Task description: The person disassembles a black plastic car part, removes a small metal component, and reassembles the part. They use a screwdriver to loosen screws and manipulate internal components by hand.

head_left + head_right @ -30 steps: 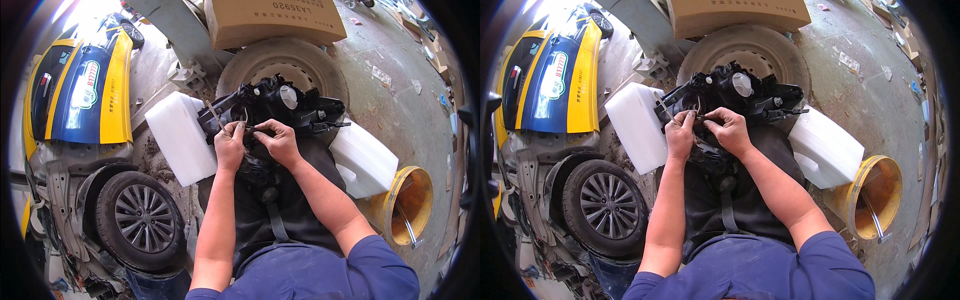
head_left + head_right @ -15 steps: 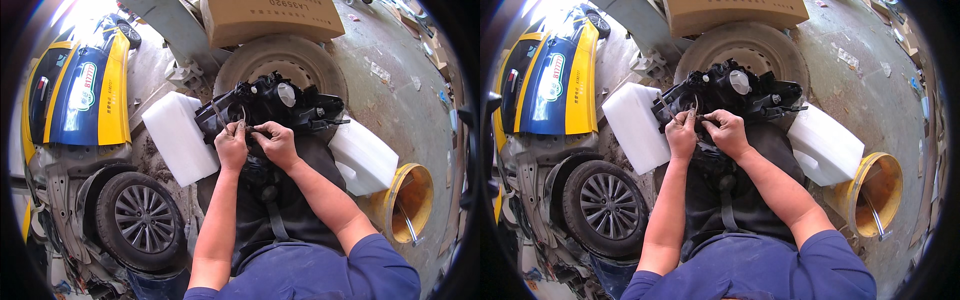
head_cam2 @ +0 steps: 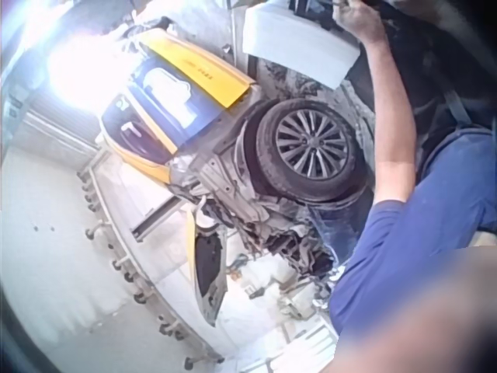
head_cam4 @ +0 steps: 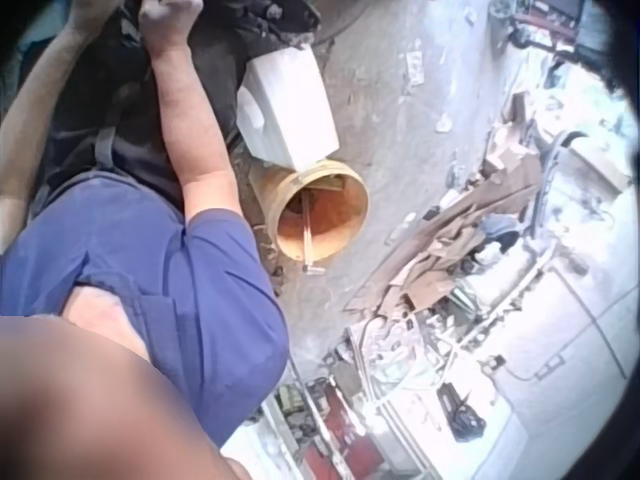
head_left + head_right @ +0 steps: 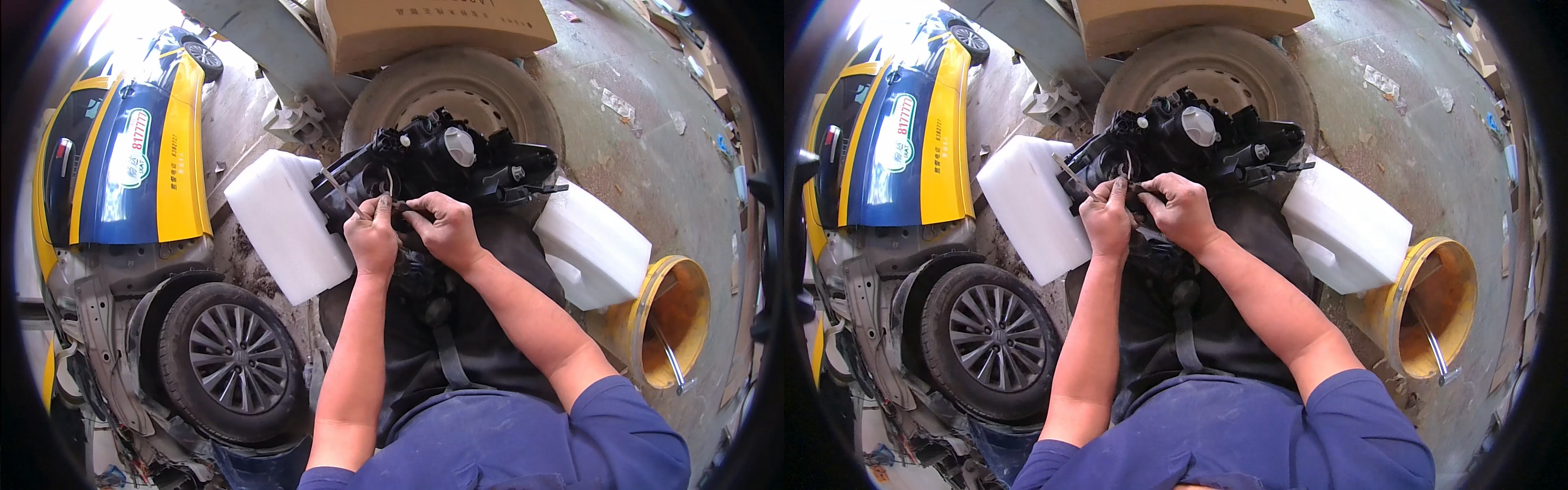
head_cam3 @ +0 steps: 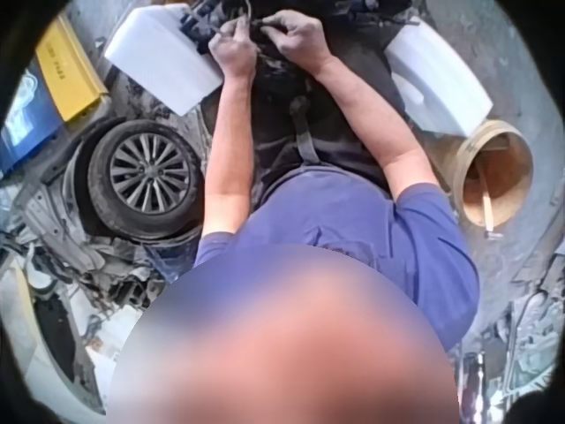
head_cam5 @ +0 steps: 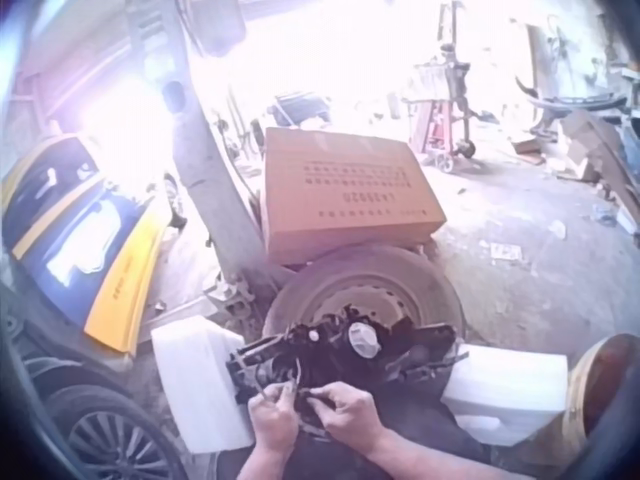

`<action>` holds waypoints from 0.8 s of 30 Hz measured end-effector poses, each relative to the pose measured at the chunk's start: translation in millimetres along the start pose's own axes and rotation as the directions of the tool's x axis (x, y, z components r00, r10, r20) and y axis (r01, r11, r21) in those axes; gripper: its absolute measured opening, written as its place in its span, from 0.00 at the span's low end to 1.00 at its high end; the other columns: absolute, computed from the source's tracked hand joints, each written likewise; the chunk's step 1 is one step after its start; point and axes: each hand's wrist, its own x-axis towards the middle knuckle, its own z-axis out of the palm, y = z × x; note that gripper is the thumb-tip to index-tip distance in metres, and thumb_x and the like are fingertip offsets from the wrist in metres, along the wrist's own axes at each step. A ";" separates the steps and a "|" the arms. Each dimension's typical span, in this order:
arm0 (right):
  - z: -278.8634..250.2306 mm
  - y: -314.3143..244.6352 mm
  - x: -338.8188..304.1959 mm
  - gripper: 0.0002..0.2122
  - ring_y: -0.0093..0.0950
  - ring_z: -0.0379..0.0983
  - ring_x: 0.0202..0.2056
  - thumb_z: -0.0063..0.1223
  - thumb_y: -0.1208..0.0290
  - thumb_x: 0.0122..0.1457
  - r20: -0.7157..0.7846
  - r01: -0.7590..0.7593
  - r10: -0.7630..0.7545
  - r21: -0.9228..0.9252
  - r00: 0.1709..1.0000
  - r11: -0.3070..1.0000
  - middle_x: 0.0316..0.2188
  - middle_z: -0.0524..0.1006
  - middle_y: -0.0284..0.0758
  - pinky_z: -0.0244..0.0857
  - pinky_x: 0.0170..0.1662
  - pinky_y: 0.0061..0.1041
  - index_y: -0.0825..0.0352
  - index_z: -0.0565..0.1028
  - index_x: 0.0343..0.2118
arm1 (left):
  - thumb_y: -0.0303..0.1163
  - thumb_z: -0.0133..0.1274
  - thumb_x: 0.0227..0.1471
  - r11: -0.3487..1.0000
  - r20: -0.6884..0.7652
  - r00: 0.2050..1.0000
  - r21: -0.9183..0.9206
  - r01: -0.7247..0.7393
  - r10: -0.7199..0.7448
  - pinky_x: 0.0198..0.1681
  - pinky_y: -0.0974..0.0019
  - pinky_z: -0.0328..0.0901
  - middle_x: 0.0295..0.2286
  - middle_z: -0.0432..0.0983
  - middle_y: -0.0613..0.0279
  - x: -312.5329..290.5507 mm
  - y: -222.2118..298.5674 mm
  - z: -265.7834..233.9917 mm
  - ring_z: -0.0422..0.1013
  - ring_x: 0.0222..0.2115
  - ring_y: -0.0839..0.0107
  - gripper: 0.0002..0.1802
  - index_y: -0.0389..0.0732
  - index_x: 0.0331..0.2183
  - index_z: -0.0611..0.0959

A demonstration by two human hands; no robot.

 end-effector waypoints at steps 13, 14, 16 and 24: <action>1.5 -1.5 0.8 0.06 0.35 0.87 0.33 0.75 0.78 0.60 0.010 -0.036 0.036 0.024 0.999 0.999 0.33 0.87 0.43 0.79 0.38 0.31 0.70 0.86 0.37 | 0.31 0.60 0.75 0.999 0.049 0.998 0.002 -0.048 0.048 0.20 0.72 0.66 0.29 0.87 0.65 -2.3 -8.4 -4.9 0.71 0.18 0.83 0.13 0.31 0.42 0.91; 1.6 -1.4 1.9 0.06 0.30 0.87 0.32 0.75 0.79 0.60 0.020 -0.047 0.046 0.048 0.999 0.998 0.33 0.88 0.42 0.79 0.38 0.28 0.71 0.87 0.38 | 0.32 0.60 0.76 0.995 0.079 0.996 -0.095 0.036 -0.029 0.20 0.73 0.65 0.29 0.87 0.65 -1.8 -7.4 -7.0 0.71 0.17 0.83 0.13 0.30 0.43 0.91; 1.7 -1.6 3.1 0.06 0.31 0.87 0.33 0.75 0.79 0.61 0.036 -0.002 0.001 0.040 0.999 0.999 0.34 0.88 0.42 0.79 0.38 0.29 0.71 0.87 0.39 | 0.32 0.59 0.76 0.992 0.082 0.995 -0.105 0.073 -0.064 0.19 0.73 0.65 0.29 0.87 0.65 -2.8 -5.4 -10.1 0.69 0.17 0.83 0.13 0.31 0.44 0.91; 2.9 -3.5 4.0 0.07 0.44 0.85 0.37 0.73 0.79 0.59 -0.002 0.136 -0.137 -0.068 0.991 0.988 0.35 0.86 0.42 0.80 0.42 0.38 0.69 0.86 0.40 | 0.33 0.66 0.72 0.986 0.086 0.990 -0.114 0.120 -0.111 0.19 0.73 0.61 0.26 0.84 0.69 2.6 -0.5 -18.7 0.67 0.18 0.85 0.13 0.32 0.46 0.94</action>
